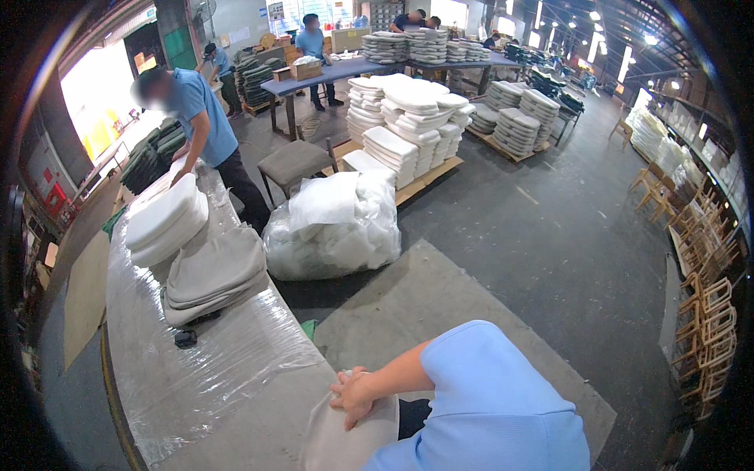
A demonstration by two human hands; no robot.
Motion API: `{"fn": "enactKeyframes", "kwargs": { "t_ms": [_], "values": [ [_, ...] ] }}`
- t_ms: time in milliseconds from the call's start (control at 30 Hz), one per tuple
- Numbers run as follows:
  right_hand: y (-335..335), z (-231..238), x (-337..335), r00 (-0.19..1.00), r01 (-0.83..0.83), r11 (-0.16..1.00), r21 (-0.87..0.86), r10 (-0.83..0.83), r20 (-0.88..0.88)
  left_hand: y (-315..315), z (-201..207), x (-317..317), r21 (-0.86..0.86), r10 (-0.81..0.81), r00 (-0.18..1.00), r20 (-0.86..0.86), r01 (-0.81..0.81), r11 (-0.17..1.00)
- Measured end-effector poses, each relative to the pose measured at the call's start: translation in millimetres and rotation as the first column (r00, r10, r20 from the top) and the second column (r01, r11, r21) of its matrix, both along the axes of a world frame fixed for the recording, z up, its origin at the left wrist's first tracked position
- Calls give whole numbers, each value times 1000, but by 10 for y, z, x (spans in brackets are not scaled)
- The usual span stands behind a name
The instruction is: The person inserts white foam cushions into grey fabric covers at a workbench. They repeatedly pick up a foam piece, slide it into a cover, adjust the edges, and place the finished unit on a nearby pallet. Other workers are visible in the background performing similar tasks.
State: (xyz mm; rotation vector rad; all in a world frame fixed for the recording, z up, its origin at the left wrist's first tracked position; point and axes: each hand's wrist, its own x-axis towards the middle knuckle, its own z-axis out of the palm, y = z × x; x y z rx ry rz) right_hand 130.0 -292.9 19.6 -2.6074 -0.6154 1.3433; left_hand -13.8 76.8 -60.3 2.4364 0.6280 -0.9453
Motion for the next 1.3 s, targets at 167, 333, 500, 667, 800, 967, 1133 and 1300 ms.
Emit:
{"fn": "enactKeyframes", "kwargs": {
  "t_ms": [167, 333, 500, 667, 800, 967, 1133, 1300],
  "values": [
    [50, -109, -14, 996, 44, 999, 4, -44, 73, 49, -70, -66, 62, -101, 952, 289, 86, 994],
    [63, -258, -66, 982, 70, 997, 28, -74, 176, 21, -130, -8, 58, -170, 924, 344, 159, 986],
    [116, -415, -36, 968, 119, 992, 46, -126, 218, -75, -173, 125, 53, -226, 921, 316, 221, 974],
    [167, -582, 83, 959, 171, 983, 73, -183, 214, -206, -182, 233, 37, -267, 910, 318, 270, 962],
    [123, -509, 129, 942, 264, 961, 83, -275, 193, -314, -210, 286, 15, -301, 900, 314, 313, 950],
    [-322, 8, 142, 912, 394, 907, 148, -406, 56, -307, -213, 255, 12, -289, 910, 296, 299, 954],
    [-444, -180, -3, 739, 648, 762, 17, -623, -257, -276, -276, 241, 1, -293, 920, 258, 303, 953],
    [-371, -274, 61, 756, 633, 774, -16, -622, -203, -182, -360, 219, -2, -272, 940, 204, 278, 961]
  ]
}}
